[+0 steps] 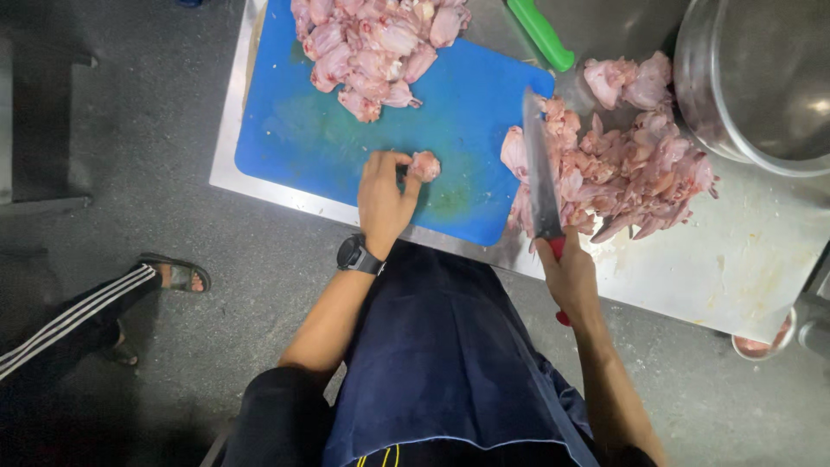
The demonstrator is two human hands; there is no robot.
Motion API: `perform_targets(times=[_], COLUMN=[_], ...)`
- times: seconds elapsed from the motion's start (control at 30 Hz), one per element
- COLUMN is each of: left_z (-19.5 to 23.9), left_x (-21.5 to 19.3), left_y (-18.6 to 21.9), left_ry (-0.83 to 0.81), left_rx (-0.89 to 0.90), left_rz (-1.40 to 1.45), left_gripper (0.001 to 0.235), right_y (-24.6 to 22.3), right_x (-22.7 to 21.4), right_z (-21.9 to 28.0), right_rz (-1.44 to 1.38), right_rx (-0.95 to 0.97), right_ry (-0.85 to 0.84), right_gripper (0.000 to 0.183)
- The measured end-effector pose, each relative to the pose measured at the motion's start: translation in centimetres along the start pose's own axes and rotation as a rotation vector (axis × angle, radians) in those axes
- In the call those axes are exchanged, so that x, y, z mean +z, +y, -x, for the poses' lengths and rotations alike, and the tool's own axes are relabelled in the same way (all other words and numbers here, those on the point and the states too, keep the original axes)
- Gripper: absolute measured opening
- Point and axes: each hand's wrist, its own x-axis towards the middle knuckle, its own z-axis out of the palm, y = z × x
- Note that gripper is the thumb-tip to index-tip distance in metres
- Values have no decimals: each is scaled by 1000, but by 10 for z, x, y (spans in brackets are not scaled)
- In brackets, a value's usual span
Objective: The person uses a knife to cut raw chicken wings into smaller pieces on a blue cutting board. The cut pieces are placed on the left side of the board while the uncut wings remain on the right.
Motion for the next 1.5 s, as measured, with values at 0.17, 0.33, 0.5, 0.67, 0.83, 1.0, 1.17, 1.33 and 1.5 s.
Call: perform_targets(times=[0.17, 0.33, 0.5, 0.67, 0.83, 1.0, 1.17, 1.33, 1.5], left_z=[-6, -12, 12, 16, 20, 20, 14, 11, 16], left_x=[-3, 28, 29, 20, 47, 56, 35, 50, 64], left_y=[21, 27, 34, 38, 30, 31, 34, 20, 16], left_ry=[-65, -351, -390, -287, -343, -347, -282, -423, -355], left_rx=[88, 104, 411, 367, 495, 572, 498, 561, 589], left_rz=[-69, 91, 137, 119, 75, 61, 104, 69, 38], left_gripper=[33, 21, 37, 30, 17, 19, 35, 21, 18], right_y=[-28, -39, -30, -25, -24, -23, -22, -22, -32], right_x=[-3, 8, 17, 21, 23, 22, 21, 19, 13], right_z=[6, 17, 32, 33, 33, 35, 33, 35, 32], right_rz=[-278, -459, -426, -423, -416, -448, -433, -423, -370], right_rx=[94, 145, 127, 184, 215, 193, 209, 217, 184], right_ry=[-10, -77, -100, -124, -130, -95, -66, -96, -114], right_gripper=[27, 24, 26, 28, 27, 24, 26, 27, 27])
